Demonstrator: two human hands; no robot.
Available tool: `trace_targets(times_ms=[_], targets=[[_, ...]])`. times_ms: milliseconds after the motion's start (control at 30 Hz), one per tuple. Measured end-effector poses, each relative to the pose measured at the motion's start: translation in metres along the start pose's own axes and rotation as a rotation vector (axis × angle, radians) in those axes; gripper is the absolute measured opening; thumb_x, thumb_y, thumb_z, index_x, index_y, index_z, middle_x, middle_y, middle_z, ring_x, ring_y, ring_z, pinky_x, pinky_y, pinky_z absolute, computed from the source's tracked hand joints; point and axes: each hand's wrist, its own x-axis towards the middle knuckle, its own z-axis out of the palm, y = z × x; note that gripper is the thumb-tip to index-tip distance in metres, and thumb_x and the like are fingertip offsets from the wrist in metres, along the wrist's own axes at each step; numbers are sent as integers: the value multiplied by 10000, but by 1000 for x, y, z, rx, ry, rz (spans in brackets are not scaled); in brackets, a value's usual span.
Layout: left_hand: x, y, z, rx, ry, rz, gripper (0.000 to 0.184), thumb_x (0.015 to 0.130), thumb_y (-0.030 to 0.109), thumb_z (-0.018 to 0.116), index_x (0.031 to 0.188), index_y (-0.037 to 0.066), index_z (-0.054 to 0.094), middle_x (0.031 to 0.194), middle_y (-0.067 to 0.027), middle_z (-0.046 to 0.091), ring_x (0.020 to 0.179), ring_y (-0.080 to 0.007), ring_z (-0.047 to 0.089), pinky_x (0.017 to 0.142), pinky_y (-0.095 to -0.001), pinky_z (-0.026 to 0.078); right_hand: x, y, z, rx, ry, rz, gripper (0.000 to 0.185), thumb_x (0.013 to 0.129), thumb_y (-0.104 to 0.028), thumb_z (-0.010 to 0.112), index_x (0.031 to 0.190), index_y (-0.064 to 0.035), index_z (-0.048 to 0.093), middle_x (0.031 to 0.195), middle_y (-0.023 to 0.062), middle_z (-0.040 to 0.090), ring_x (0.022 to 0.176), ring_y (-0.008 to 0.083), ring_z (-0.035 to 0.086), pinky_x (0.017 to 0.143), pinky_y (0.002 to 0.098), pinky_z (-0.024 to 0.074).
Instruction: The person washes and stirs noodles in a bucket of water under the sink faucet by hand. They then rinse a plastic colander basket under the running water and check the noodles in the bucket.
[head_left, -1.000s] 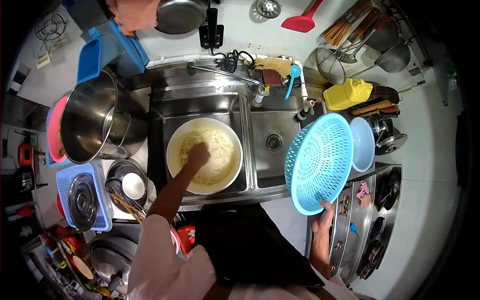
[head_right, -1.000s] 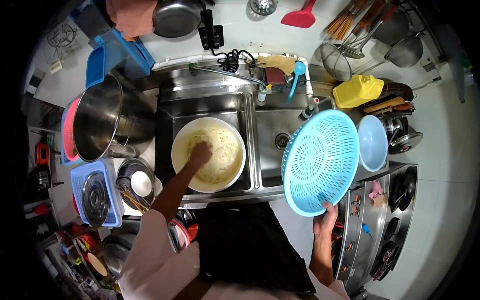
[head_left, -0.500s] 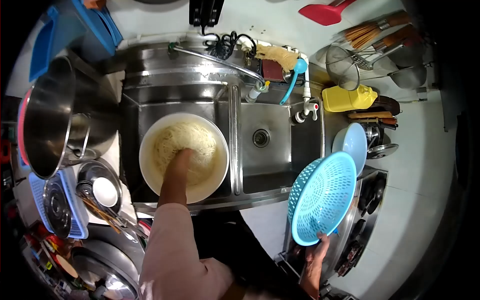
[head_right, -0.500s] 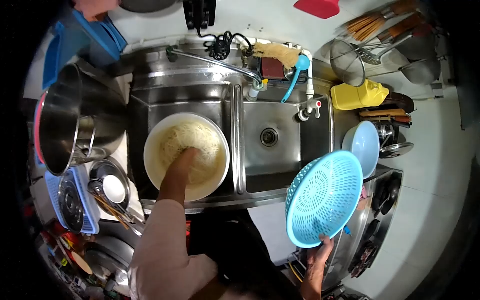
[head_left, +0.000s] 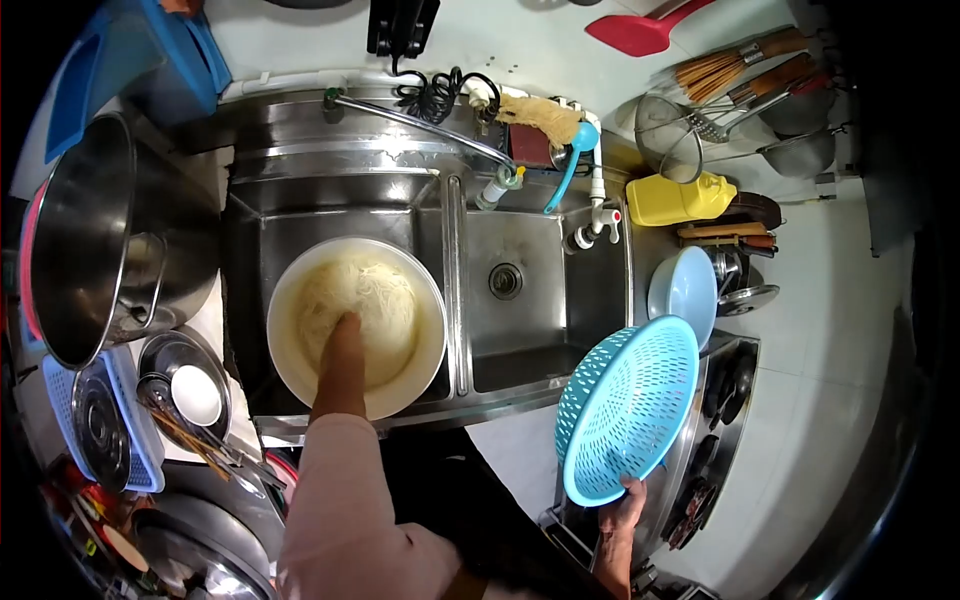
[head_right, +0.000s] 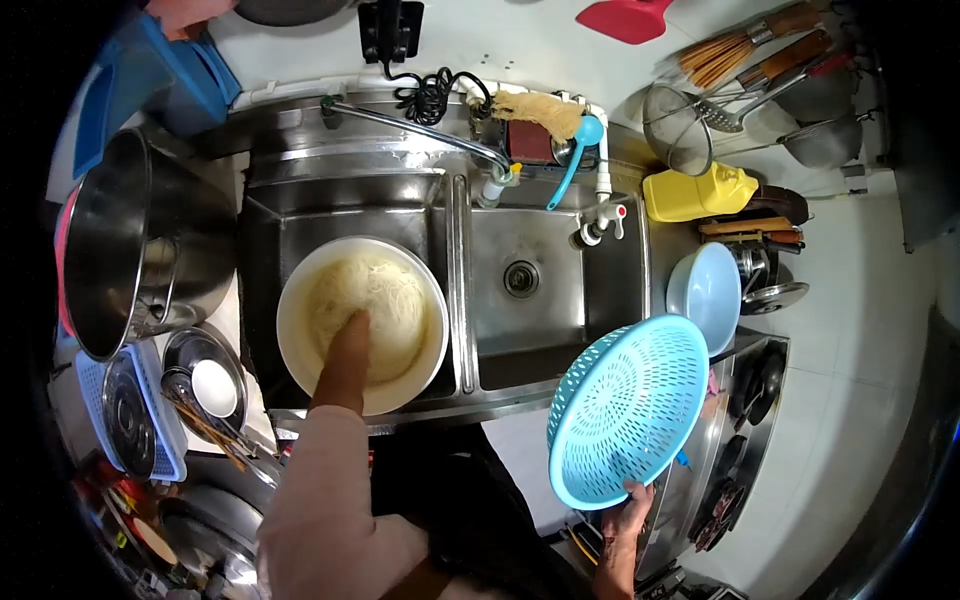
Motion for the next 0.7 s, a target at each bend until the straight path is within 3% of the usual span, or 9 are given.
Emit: trace_targets(times_ms=[67, 133, 167, 200, 400, 467, 600, 700], targets=[[-10, -10, -18, -72, 14, 36, 261, 863, 216, 586, 1041, 73, 712, 1067, -196, 704, 943, -374, 693, 805, -482, 538, -2, -3, 10, 2, -42, -19, 672, 716, -12, 514, 1378, 77, 437, 1262, 188, 581, 1163, 357, 579, 1036, 482, 475], [-25, -22, -40, -175, 12, 80, 265, 863, 213, 586, 1053, 74, 708, 1074, -195, 703, 946, -370, 694, 803, -480, 539, 4, 3, 6, -39, -73, 5, 737, 716, -119, 596, 1414, 37, 420, 1301, 180, 567, 1179, 349, 574, 1006, 476, 501], [-30, -27, -51, -238, 7, 102, 268, 862, 212, 587, 1059, 74, 706, 1078, -194, 703, 947, -368, 695, 802, -479, 540, 6, 6, 4, -46, -64, 28, 731, 722, -124, 597, 1416, 30, 426, 1308, 178, 570, 1177, 352, 577, 994, 476, 502], [-38, -29, -65, -308, -5, 130, 270, 862, 211, 587, 1064, 74, 704, 1081, -193, 703, 948, -366, 696, 801, -478, 541, 6, 8, 9, 67, -72, 22, 680, 716, -16, 517, 1386, 66, 434, 1277, 177, 572, 1184, 341, 566, 1051, 473, 461], [-75, -19, -150, -755, -161, 267, 288, 862, 203, 587, 1098, 75, 692, 1103, -189, 701, 954, -354, 700, 795, -473, 544, 8, 15, 32, 90, -189, 27, 730, 718, -45, 544, 1431, 48, 415, 1343, 163, 549, 1239, 333, 535, 1088, 449, 428], [-88, -12, -173, -860, -227, 292, 295, 862, 201, 587, 1110, 75, 688, 1110, -187, 701, 956, -350, 701, 792, -471, 545, 22, 23, 22, 56, -194, 101, 727, 723, -81, 589, 1429, -6, 433, 1343, 149, 569, 1239, 339, 549, 1066, 465, 459], [-107, 8, -201, -864, -277, 305, 310, 862, 196, 587, 1133, 76, 679, 1124, -184, 700, 960, -342, 704, 788, -468, 548, 7, 11, 61, 87, -240, 30, 711, 726, -43, 564, 1422, 16, 430, 1341, 156, 566, 1241, 337, 542, 1091, 466, 435], [-118, 21, -209, -630, -207, 269, 321, 862, 192, 587, 1150, 77, 673, 1134, -182, 699, 963, -336, 706, 785, -465, 549, 6, 9, 74, 61, -231, -29, 675, 728, -23, 544, 1392, 39, 443, 1329, 170, 567, 1229, 334, 549, 1081, 462, 445]])
